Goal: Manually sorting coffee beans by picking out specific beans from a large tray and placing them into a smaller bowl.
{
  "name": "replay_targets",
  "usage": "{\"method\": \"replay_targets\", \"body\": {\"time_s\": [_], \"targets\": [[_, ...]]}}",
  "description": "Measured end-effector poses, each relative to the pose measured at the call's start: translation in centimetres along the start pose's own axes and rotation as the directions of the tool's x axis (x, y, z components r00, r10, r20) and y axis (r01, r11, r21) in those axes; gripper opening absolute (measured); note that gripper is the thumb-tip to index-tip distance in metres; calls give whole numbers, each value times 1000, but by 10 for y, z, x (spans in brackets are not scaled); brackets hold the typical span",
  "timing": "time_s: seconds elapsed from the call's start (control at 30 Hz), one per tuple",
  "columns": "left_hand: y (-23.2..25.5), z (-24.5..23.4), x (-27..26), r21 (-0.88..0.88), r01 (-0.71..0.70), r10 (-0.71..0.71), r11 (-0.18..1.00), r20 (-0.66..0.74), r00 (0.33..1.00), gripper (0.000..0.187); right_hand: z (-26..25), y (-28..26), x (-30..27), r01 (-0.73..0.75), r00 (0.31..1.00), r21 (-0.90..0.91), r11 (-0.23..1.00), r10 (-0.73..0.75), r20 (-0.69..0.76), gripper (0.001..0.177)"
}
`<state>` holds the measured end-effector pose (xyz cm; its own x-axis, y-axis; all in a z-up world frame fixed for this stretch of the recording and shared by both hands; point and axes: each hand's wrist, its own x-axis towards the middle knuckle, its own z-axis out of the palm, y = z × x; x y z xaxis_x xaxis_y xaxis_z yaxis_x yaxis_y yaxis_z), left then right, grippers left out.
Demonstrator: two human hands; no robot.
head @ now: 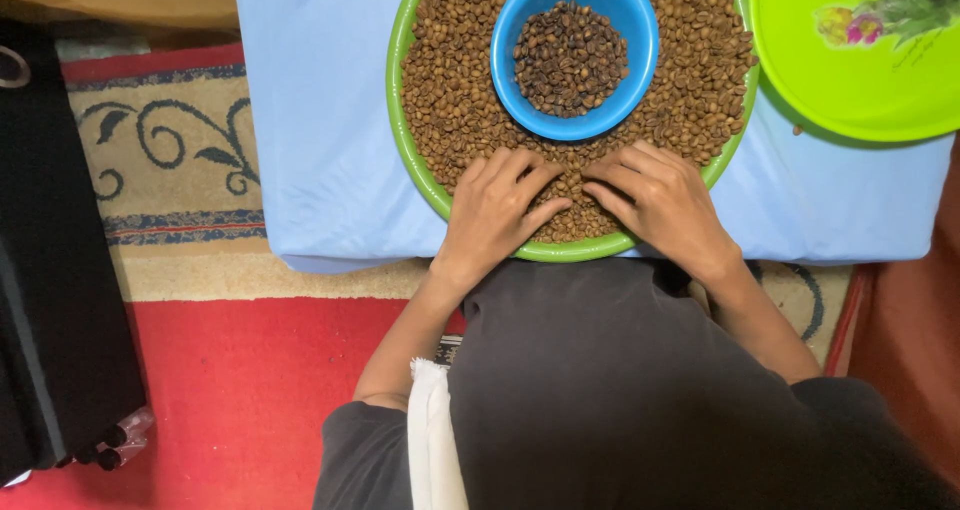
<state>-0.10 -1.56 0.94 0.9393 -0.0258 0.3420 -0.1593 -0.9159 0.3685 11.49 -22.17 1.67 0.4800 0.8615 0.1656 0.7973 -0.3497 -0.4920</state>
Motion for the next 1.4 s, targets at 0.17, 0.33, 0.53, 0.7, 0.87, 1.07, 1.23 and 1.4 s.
{"method": "replay_targets", "body": {"time_s": [0.17, 0.33, 0.53, 0.7, 0.87, 1.07, 1.23, 1.4], "targets": [[-5, 15, -1, 39, -33, 35, 999, -43, 998, 20, 0, 32, -17, -98, 989, -81, 992, 88, -120, 14], [-7, 18, 1, 27, -12, 14, 1000, -82, 996, 12, -11, 41, -13, -224, 953, -232, 946, 164, -253, 17], [-7, 14, 6, -12, -14, 13, 1000, -114, 993, 10, -8, 42, -8, -305, 939, -277, 911, 238, -250, 14], [-7, 14, 7, -25, -15, 12, 1000, -114, 993, 11, -9, 41, -6, -325, 936, -289, 900, 264, -233, 10], [-8, 14, 7, -55, -34, 27, 998, -127, 992, 10, -14, 33, -5, -269, 938, -75, 960, 244, -247, 8], [-8, 10, 9, -101, -73, 55, 992, -172, 984, 7, -12, 27, 3, -138, 921, 312, 940, 238, -309, 9], [-14, 4, 14, -104, -66, 40, 992, -231, 972, 7, -21, 21, 27, -37, 905, 364, 931, 186, -384, 11], [-25, -2, 11, -71, -31, 13, 997, -241, 971, 7, -23, 23, 52, 56, 926, 154, 987, 6, -378, 5]]}}
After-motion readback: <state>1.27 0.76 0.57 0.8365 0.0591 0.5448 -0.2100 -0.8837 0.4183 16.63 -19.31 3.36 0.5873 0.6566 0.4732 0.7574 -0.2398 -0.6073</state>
